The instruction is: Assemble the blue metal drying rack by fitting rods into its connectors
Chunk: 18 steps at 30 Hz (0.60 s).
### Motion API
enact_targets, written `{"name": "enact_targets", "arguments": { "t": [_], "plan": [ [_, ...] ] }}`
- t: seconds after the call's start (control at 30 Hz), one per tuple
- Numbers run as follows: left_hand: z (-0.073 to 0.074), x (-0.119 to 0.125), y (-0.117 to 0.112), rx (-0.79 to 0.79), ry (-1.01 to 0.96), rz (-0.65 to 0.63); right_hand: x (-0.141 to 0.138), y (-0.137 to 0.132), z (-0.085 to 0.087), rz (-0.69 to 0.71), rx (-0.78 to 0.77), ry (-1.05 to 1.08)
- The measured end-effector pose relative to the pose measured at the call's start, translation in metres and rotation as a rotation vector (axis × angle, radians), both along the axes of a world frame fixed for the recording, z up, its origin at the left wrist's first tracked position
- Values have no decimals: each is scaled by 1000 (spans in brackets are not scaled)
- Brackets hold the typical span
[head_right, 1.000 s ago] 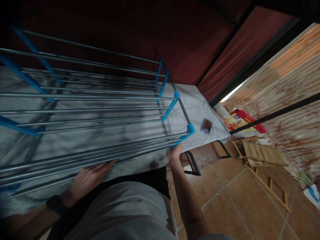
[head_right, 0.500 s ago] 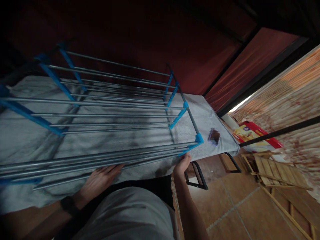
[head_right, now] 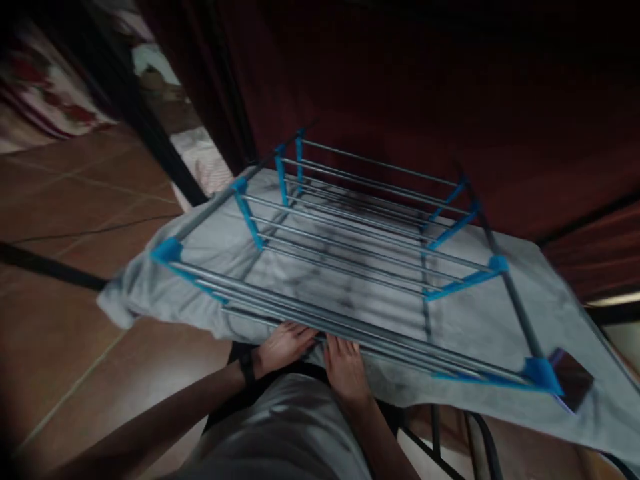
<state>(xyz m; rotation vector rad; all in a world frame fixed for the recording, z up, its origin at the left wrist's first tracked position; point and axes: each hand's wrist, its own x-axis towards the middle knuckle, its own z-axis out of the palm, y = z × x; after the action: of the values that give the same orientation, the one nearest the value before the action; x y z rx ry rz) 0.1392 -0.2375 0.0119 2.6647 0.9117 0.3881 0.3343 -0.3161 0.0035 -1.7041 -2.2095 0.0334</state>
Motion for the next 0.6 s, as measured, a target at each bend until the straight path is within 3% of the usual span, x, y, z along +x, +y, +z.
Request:
{"name": "enact_targets", "arguments": {
  "t": [0.13, 0.23, 0.33, 0.4, 0.47, 0.53, 0.6],
  "plan": [
    [3, -8, -7, 42, -110, 10, 1, 18, 0, 116, -69, -152],
    [-1, -37, -21, 111, -276, 126, 4, 17, 0, 143, -61, -154],
    [-7, -90, -25, 108, -545, 537, 6, 13, -3, 131, -58, -141],
    [-6, -127, -13, 86, -793, 903, 7, 11, -5, 127, -63, -142],
    [-1, -157, 10, 78, -991, 1134, 7, 12, -7, 130, -77, -142],
    [6, -172, 38, -26, -1061, 1139, 8, 15, -7, 134, -100, -147],
    [11, -171, 61, -186, -1045, 1030, 7, 19, -6, 130, -124, -148]
  ]
}}
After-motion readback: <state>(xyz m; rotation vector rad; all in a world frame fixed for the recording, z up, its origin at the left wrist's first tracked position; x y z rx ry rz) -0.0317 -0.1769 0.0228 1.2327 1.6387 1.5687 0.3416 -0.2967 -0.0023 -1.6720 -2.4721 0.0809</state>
